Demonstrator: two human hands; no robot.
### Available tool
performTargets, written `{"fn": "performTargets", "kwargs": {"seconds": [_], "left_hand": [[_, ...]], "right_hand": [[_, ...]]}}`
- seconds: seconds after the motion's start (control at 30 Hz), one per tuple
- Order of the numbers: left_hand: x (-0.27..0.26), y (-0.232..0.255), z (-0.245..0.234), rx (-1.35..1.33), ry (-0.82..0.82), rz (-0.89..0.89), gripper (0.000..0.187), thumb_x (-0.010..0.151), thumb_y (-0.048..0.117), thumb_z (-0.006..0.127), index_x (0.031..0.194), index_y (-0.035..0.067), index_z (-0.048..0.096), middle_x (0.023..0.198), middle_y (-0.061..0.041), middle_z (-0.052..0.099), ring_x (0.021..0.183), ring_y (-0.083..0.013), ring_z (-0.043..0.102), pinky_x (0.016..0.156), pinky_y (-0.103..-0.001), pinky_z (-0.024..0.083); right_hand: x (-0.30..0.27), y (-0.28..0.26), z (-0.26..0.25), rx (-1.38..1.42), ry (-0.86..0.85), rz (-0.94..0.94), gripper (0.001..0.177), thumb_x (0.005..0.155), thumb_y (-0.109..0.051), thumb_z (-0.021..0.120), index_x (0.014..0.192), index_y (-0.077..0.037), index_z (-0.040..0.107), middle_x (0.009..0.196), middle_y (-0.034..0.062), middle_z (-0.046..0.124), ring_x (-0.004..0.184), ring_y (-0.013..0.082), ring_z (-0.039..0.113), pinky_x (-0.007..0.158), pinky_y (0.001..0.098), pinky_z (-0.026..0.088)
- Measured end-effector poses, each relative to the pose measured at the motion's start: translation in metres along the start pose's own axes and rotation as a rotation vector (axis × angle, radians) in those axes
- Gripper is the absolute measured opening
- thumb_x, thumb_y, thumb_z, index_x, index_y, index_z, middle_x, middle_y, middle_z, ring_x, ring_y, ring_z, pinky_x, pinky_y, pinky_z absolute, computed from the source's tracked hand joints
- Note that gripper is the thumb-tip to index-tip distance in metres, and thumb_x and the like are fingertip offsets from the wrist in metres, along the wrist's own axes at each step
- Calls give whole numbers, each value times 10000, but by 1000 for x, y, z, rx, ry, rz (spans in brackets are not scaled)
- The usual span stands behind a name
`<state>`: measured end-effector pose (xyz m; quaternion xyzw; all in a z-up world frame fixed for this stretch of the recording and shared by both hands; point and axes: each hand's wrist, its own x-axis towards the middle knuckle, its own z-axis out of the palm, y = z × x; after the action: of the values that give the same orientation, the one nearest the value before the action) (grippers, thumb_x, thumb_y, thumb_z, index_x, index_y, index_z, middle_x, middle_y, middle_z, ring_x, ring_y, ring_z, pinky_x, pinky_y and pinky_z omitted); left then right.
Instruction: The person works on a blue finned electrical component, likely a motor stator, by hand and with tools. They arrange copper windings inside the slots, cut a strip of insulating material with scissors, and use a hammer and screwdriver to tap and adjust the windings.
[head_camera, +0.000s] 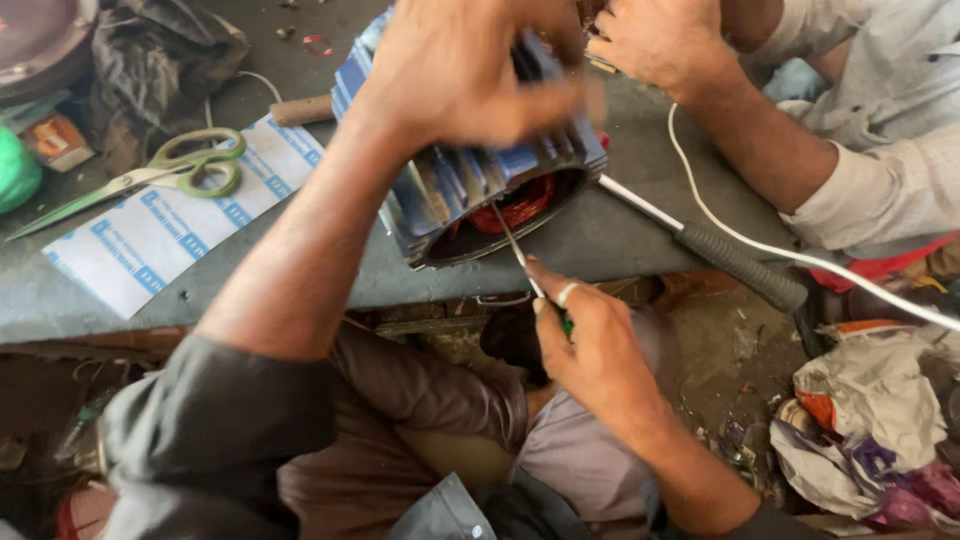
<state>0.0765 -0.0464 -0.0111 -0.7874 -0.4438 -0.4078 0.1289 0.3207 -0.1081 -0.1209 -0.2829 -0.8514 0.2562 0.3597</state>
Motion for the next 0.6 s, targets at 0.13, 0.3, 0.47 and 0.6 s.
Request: {"fn": "performTargets", "kwargs": {"seconds": [0.13,0.3,0.47,0.6], "left_hand": [[-11,30,-12,16,-146,169,307,698,342,803,952,169,802,1010,-63,727,1058,-315,650,1013,-580,355],[-12,26,-9,-54,-200,48,290,666,197,755,952,181,806,986,-44,729,1080,-284,667,1102,-545,338],[-17,30,-8,-131,-89,95,317,631,201,768,944,158,785,1025,-75,708,1116,-310,628,1083,-559,315],[-16,38,-18,-70,-155,31,315,667,187,773,980,168,801,1039,-41,726,1125,-280,644,1127,-529,339]], "right_hand": [[-2,10,23,-76,45,-19,370,923,49,630,1291,33,657,974,226,708,828,335,716,722,361,553],[-9,25,33,-51,57,-41,420,916,98,627,1330,31,641,864,203,663,718,310,666,673,375,536],[-17,28,41,-63,87,-81,440,925,96,628,1361,36,619,829,197,631,700,314,653,665,387,533],[-15,16,38,-125,60,-49,435,914,92,616,1346,36,632,847,220,651,729,341,672,687,400,547]]}}
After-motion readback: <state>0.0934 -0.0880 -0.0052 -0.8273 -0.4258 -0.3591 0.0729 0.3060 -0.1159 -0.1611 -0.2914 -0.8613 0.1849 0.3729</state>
